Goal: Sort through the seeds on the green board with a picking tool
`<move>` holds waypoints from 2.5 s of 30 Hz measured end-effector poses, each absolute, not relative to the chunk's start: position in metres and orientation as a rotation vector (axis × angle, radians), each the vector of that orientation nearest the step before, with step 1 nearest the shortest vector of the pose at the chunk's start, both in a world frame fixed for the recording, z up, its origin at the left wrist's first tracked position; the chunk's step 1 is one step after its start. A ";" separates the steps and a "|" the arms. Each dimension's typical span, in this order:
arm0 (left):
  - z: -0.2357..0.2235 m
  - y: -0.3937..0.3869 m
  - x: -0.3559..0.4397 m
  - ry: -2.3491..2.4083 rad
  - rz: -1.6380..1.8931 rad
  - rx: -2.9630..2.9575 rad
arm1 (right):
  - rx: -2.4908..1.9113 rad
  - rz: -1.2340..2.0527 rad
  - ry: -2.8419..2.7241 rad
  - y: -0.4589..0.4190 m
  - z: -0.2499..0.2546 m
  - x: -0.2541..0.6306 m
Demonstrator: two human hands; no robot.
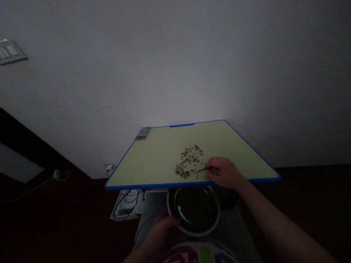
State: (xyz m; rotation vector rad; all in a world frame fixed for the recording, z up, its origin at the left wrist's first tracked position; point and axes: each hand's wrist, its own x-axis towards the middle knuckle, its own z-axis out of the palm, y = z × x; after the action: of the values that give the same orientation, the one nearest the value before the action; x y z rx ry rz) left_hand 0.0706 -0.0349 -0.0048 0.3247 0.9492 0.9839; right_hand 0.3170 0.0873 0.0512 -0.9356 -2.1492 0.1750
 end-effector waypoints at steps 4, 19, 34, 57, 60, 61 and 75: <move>-0.004 -0.036 0.071 0.943 0.980 0.323 | -0.957 0.121 -2.149 0.088 0.050 0.316; -0.007 -0.038 0.070 0.961 0.973 0.367 | -0.900 0.154 -2.175 0.092 0.052 0.313; -0.003 -0.038 0.072 0.996 0.965 0.364 | -0.922 0.176 -2.243 0.099 0.049 0.309; -0.010 -0.037 0.069 0.992 0.978 0.331 | -0.961 0.237 -2.138 0.092 0.051 0.317; -0.012 -0.037 0.069 0.975 0.979 0.348 | -0.953 0.223 -2.133 0.090 0.051 0.318; -0.013 -0.037 0.069 0.971 0.977 0.350 | -0.948 0.225 -2.138 0.090 0.052 0.317; -0.012 -0.037 0.069 1.006 0.958 0.361 | -0.903 0.196 -2.117 0.090 0.052 0.316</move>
State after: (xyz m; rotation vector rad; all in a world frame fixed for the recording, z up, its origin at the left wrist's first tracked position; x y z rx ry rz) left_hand 0.0687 -0.0372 -0.0116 0.3614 1.0060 0.9578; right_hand 0.3160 0.0904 0.0523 -0.9026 -2.1168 0.1961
